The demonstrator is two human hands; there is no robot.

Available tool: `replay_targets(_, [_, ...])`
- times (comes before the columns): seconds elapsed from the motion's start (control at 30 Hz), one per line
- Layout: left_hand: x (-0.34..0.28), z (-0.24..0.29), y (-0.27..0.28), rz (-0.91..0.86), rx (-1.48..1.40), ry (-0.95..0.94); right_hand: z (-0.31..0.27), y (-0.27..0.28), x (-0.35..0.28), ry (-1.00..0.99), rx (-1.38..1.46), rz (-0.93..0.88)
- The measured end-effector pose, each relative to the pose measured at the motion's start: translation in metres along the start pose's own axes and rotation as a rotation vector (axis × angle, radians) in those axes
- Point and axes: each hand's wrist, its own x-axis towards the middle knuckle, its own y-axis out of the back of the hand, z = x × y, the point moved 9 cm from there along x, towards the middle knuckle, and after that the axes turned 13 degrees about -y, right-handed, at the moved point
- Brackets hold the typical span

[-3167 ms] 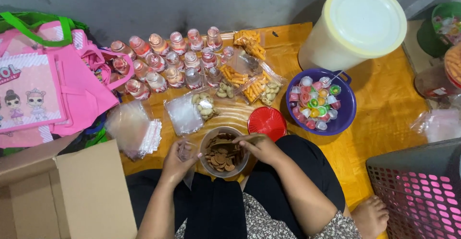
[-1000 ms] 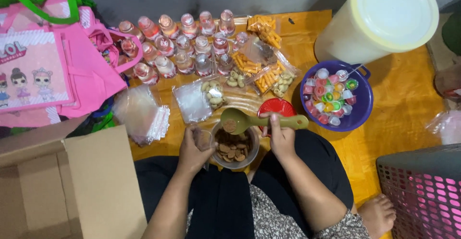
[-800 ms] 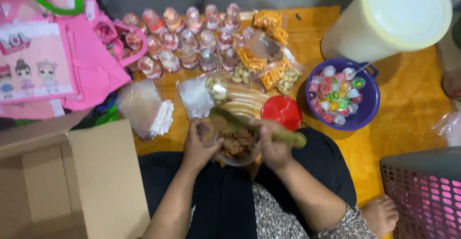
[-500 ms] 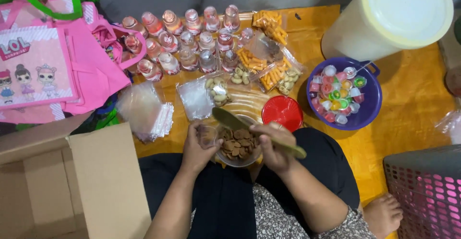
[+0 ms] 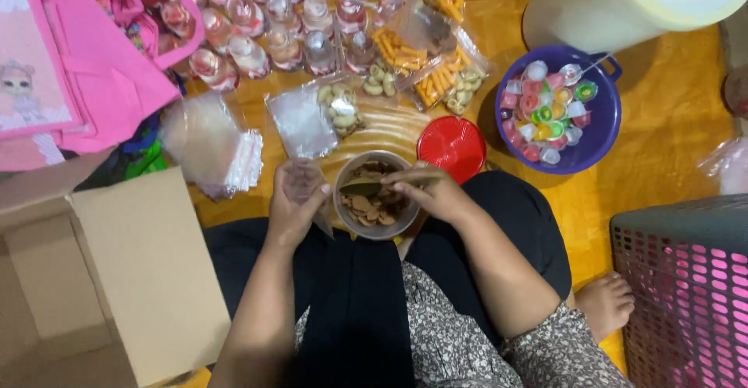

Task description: Packing cookies into small plastic bags using a large scoop.

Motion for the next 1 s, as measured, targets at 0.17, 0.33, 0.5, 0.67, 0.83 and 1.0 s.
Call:
replay_targets(0.17, [0.002, -0.004, -0.005, -0.062, 0.018, 0.006, 0.020, 0.004, 0.010, -0.159, 0.133, -0.016])
replay_targets(0.33, [0.000, 0.000, -0.006, -0.096, 0.025, -0.013, 0.035, 0.004, 0.013, -0.202, 0.228, -0.021])
replay_targets(0.5, [-0.001, 0.006, -0.006, -0.122, 0.076, -0.103, 0.037, 0.009, 0.006, -0.256, 0.226, 0.032])
replay_targets(0.67, [-0.007, -0.005, -0.008, -0.164, 0.123, -0.102, 0.040, 0.003, -0.009, -0.437, 0.222, 0.084])
replay_targets(0.83, [-0.006, -0.003, -0.012, -0.182, 0.089, -0.122, 0.066, 0.001, -0.008, -0.501, 0.400, 0.153])
replay_targets(1.0, [-0.011, 0.006, -0.005, -0.132, 0.003, -0.110, 0.019, 0.035, -0.024, -0.409, 0.424, 0.412])
